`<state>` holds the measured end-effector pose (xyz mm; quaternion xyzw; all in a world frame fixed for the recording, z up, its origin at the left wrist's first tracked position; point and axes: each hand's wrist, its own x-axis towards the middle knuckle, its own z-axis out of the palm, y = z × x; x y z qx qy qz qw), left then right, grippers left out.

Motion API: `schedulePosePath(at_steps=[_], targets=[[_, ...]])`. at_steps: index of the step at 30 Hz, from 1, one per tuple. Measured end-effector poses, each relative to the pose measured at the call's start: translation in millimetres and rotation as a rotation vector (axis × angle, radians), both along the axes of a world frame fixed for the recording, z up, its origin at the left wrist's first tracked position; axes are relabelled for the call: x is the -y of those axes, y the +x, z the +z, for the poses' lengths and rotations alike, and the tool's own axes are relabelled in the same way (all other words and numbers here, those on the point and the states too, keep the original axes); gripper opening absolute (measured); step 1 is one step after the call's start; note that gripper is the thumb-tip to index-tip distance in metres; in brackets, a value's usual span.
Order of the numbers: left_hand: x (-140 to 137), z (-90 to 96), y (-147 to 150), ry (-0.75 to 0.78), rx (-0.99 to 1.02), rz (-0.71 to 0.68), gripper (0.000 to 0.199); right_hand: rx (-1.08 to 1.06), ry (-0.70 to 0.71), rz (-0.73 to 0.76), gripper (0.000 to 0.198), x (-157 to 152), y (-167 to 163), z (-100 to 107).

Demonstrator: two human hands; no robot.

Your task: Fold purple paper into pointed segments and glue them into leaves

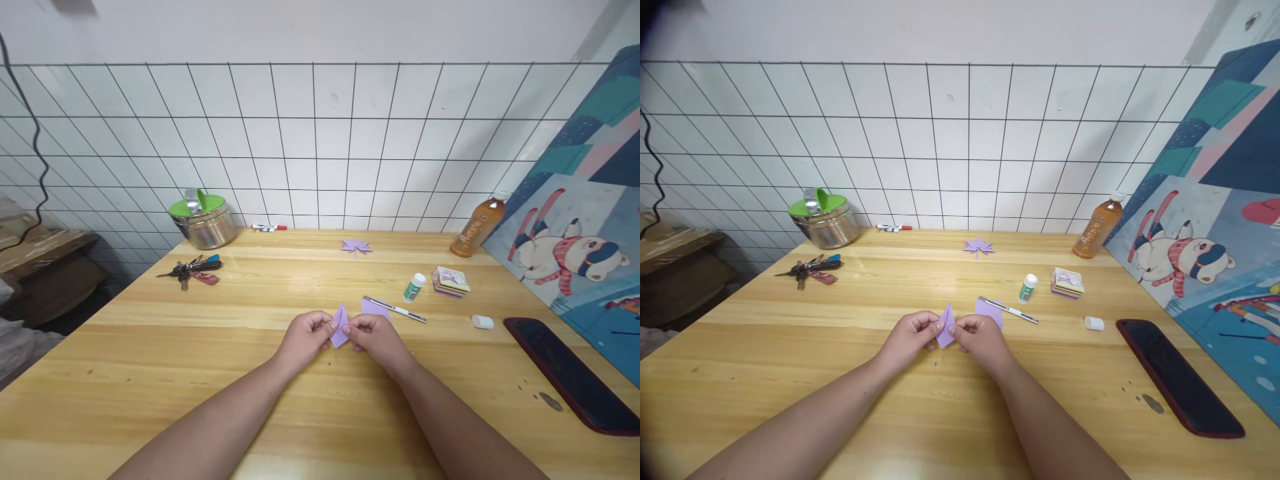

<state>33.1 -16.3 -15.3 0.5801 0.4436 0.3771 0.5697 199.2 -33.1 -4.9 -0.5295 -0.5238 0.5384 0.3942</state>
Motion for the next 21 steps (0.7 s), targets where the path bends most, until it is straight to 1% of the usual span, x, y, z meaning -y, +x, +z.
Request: schedulePosePath(at_steps=[9,15,21], targets=[[0.9,1.6,-0.1,-0.023,-0.001,-0.008,0.033,0.054,0.020,-0.013,0.029,0.0,0.5,1.4],[0.5,4.2,-1.5,-0.030,0.010,-0.021,0.033,0.023,-0.007,0.011,0.029,-1.3,3.6,-0.3],[0.7,3.9,-0.7,-0.039,-0.006,-0.053,0.030,0.021,0.003,0.004,0.027,-2.1,4.2,-3.4]])
